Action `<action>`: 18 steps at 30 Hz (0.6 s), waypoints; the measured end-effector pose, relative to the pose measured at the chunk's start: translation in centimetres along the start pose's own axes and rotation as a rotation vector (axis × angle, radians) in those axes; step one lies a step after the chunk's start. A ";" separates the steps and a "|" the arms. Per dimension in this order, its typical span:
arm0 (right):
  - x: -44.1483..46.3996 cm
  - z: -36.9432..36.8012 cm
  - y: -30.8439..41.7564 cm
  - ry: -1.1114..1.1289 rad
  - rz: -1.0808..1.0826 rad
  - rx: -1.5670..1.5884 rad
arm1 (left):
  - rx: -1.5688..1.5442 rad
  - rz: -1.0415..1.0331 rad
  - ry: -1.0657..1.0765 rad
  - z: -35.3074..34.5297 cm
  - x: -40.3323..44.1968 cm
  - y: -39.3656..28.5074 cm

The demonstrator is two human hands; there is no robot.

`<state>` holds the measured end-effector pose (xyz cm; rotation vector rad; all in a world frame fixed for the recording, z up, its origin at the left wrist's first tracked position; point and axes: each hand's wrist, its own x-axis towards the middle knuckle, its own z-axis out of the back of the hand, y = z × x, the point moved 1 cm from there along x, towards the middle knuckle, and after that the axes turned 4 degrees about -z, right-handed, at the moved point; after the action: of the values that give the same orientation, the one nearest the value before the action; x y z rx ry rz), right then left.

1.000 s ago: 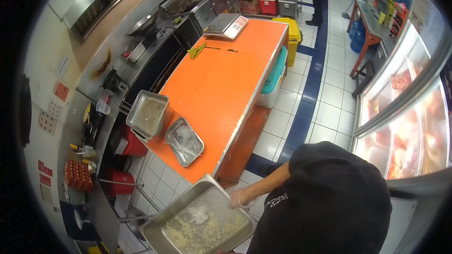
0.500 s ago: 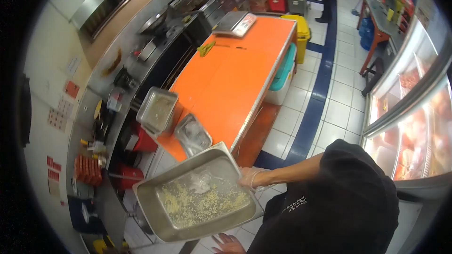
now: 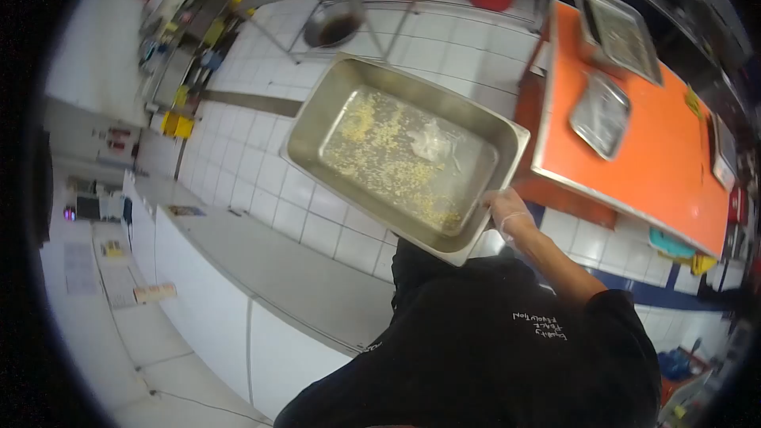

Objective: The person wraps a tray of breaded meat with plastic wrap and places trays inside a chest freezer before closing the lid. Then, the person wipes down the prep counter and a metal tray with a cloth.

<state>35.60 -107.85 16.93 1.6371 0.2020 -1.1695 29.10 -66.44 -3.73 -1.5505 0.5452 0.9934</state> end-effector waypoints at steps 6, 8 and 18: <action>13.1 1.8 2.8 0.159 -0.028 -0.257 | -0.252 -0.176 -0.139 -4.7 2.6 -8.8; 11.4 -0.7 6.3 0.132 -0.158 -0.138 | -0.297 -0.262 -0.139 -6.0 3.0 -14.3; 25.9 -20.6 17.5 0.428 -0.218 -0.329 | -0.190 -0.361 -0.158 -16.3 10.0 -41.6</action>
<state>71.79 -109.02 7.52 1.5753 0.8199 -0.8711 72.22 -70.54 11.04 -1.6479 0.0549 0.8956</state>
